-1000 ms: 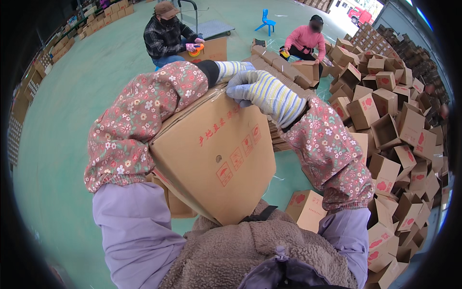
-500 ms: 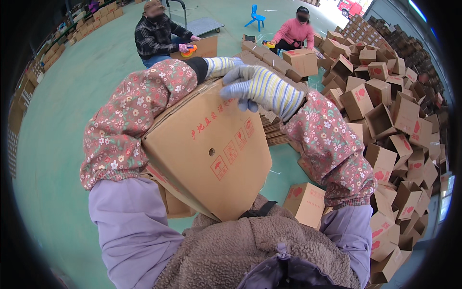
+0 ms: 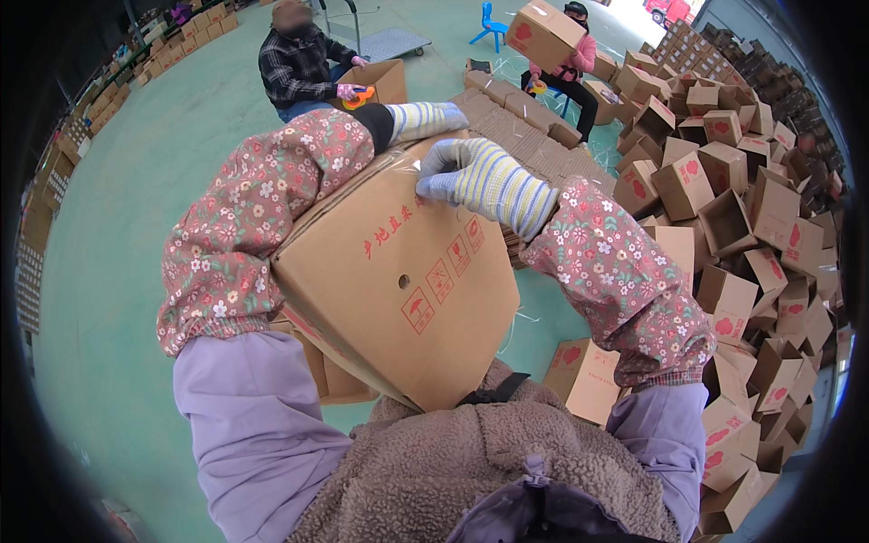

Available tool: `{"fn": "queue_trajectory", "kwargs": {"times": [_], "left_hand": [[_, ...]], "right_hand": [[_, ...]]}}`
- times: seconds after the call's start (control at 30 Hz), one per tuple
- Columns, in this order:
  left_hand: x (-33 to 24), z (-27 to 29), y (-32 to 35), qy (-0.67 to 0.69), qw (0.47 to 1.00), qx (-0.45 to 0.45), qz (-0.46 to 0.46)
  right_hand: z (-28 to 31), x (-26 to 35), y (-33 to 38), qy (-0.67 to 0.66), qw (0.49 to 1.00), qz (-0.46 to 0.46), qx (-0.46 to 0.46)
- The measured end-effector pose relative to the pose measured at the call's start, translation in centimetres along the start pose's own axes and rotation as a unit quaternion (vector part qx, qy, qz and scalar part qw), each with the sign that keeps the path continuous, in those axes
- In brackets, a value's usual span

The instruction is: The person folds flat cardboard sheets into open boxes, stacks them, and moves them across the floor. They also handle a large white sack and place it on a conveyor belt. Other workers are visible sealing boxes in the background.

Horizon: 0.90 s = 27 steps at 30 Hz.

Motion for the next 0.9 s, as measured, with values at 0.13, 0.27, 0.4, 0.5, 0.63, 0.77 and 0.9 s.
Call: {"fn": "queue_trajectory", "kwargs": {"times": [0.13, 0.27, 0.4, 0.5, 0.63, 0.77, 0.9], "left_hand": [[0.2, -0.5, 0.1, 0.042, 0.999, 0.004, 0.019], [0.8, -1.0, -0.3, 0.087, 0.995, 0.027, 0.047], [1.3, -1.1, -0.5, 0.071, 0.994, 0.033, 0.077], [0.7, -0.4, -0.3, 0.062, 0.997, -0.011, 0.052], [0.0, -0.4, -0.1, 0.069, 0.997, -0.019, 0.024], [0.8, -0.5, -0.5, 0.105, 0.993, -0.016, 0.055], [0.1, -0.3, -1.2, 0.049, 0.999, -0.015, 0.005]], "right_hand": [[0.9, 1.2, 0.3, -0.091, 0.996, -0.013, 0.017], [2.0, 1.6, 0.6, -0.141, 0.987, -0.081, 0.017], [0.7, 0.7, 1.6, -0.207, 0.971, -0.112, 0.048], [0.7, -0.5, 2.5, -0.188, 0.974, -0.120, 0.049], [0.9, -0.6, 3.3, -0.238, 0.963, -0.097, 0.079], [1.0, -1.4, 3.8, -0.254, 0.960, -0.104, 0.061], [-0.6, -2.7, 4.3, -0.272, 0.954, -0.108, 0.061]]}}
Point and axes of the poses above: each hand's wrist, its own y-axis away from the middle knuckle, its own z-axis out of the back of the hand, x = y × z, the point moved 9 cm from there along -y, towards the middle knuckle, and after that the axes turned 6 degrees about -y, right-handed, at the moved point
